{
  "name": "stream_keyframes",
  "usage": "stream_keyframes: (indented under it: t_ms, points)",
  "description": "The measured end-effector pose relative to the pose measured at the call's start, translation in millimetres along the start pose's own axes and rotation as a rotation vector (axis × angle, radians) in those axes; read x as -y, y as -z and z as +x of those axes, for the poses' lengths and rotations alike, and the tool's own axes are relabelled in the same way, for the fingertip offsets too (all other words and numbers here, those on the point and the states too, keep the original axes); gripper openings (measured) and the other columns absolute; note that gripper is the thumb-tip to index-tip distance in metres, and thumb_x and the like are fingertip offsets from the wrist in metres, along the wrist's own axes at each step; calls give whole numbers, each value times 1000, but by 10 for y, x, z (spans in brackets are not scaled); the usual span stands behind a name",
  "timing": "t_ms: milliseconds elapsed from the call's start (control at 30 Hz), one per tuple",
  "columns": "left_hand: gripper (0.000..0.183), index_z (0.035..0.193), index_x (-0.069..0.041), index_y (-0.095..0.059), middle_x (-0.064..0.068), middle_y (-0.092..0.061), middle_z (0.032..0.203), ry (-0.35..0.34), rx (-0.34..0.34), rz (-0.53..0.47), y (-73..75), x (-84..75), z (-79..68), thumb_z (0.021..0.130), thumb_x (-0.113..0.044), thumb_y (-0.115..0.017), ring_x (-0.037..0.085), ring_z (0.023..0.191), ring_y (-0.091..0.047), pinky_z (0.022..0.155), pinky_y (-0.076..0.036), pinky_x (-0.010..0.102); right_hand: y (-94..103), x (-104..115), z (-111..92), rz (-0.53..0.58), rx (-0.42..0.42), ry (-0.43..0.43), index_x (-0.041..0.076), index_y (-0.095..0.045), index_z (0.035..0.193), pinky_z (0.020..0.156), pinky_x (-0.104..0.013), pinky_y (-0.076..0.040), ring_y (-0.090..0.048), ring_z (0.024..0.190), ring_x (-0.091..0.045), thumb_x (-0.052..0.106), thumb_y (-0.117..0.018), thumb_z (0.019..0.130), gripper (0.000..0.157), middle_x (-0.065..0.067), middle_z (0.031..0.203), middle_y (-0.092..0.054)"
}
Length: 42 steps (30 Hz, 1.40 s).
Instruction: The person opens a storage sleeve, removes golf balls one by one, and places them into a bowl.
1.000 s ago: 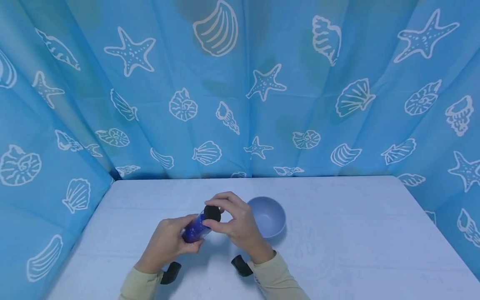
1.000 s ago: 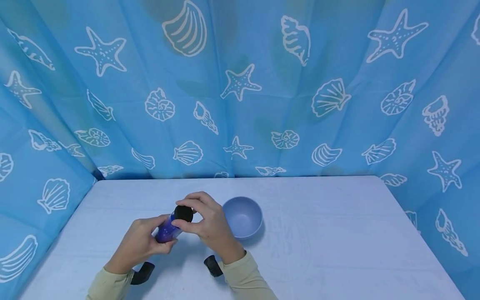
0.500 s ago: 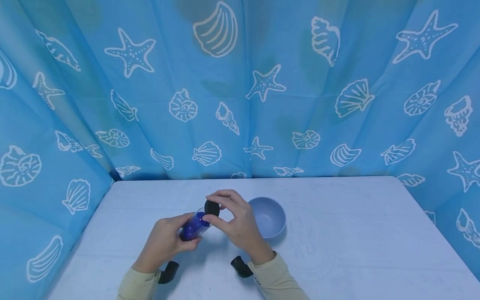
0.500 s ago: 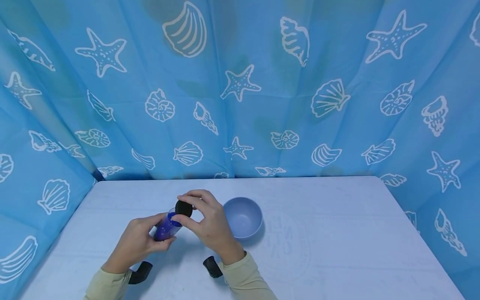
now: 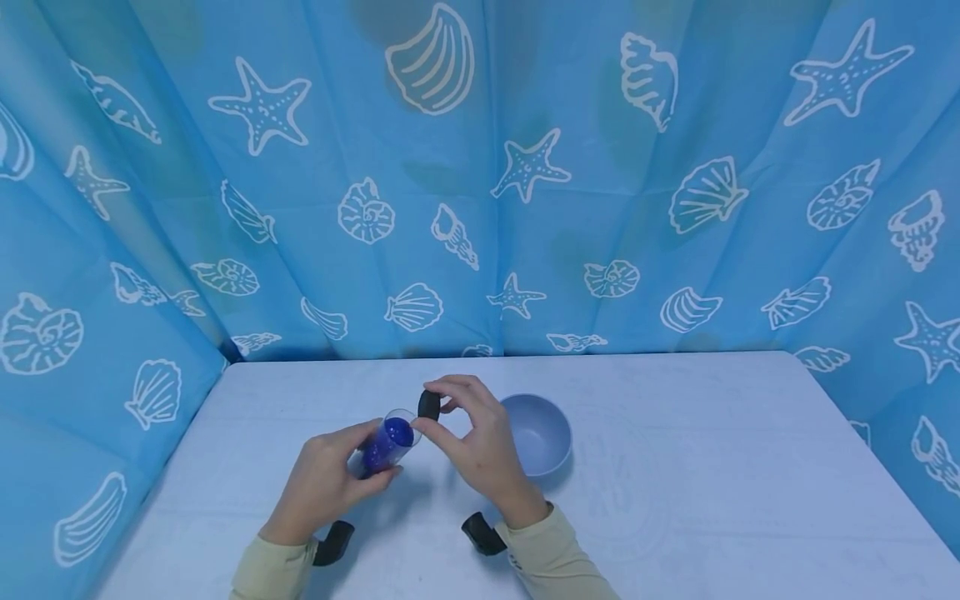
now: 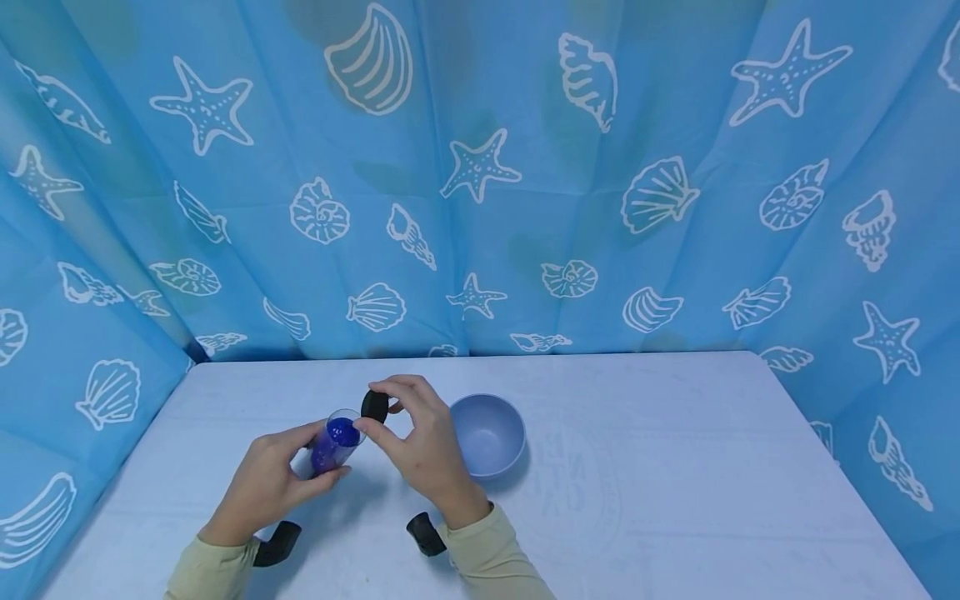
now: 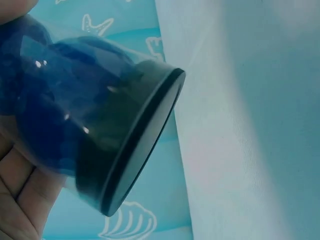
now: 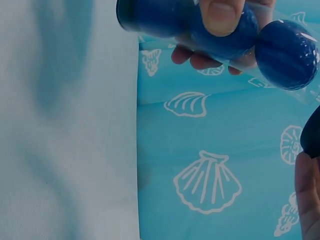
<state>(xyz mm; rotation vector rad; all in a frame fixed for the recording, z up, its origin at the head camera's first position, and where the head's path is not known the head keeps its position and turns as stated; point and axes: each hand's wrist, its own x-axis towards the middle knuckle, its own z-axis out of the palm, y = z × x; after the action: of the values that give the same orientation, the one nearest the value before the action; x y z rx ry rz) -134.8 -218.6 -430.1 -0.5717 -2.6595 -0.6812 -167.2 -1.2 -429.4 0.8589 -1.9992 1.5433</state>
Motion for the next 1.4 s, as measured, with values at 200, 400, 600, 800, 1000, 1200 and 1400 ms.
stream_keyframes:
  t_ms: [200, 400, 600, 800, 1000, 1200, 1400]
  points:
    - [55, 117, -3, -71, 9, -76, 105, 10, -14, -5, 14, 13, 4, 72, -27, -93, 24, 95, -74, 84, -60, 44, -26, 7, 5, 61, -38, -61, 9, -64, 126, 89, -31, -58, -64, 107, -20, 13, -79, 89, 40, -7, 123, -62]
    - [56, 116, -1, -71, 11, -76, 103, 4, -45, -1, 37, 29, 6, 72, -27, -93, 25, 93, -74, 82, -61, 45, -60, -5, -7, 98, -69, -122, 8, -64, 129, 91, -31, -58, -66, 106, -25, 13, -80, 88, 44, -12, 121, -61]
    - [56, 116, 0, -71, 11, -76, 101, 7, -64, 17, 41, 51, 6, 72, -28, -93, 26, 92, -74, 81, -61, 46, -84, -13, -20, 74, -77, -171, 8, -68, 125, 91, -30, -57, -64, 108, -22, 14, -82, 86, 42, -8, 122, -61]
    - [59, 116, 2, -70, 14, -76, 102, 39, -54, 35, 41, 55, -1, 71, -29, -93, 29, 92, -74, 82, -60, 49, -117, -16, -36, 47, -47, -211, 5, -67, 124, 93, -26, -55, -65, 110, -20, 12, -82, 84, 44, -9, 125, -61]
    - [61, 116, 4, -70, 16, -75, 101, 35, -63, 51, 54, 59, -2, 72, -31, -93, 30, 91, -74, 81, -61, 48, -161, -31, -56, 21, -27, -256, 4, -64, 126, 95, -23, -54, -66, 111, -21, 11, -81, 85, 45, -11, 125, -62]
    - [59, 115, 3, -70, 15, -75, 101, 45, -63, 55, 53, 55, -4, 71, -31, -93, 30, 91, -74, 81, -61, 48, -216, -58, -89, -1, -19, -293, 1, -63, 123, 93, -23, -54, -68, 108, -23, 11, -81, 85, 43, -11, 122, -63]
    - [59, 115, 3, -70, 16, -75, 102, 48, -62, 56, 52, 63, -10, 72, -30, -93, 31, 92, -74, 82, -60, 48, -291, -74, -143, -50, 3, -342, 0, -62, 124, 90, -23, -56, -69, 106, -24, 11, -81, 86, 44, -13, 121, -62]
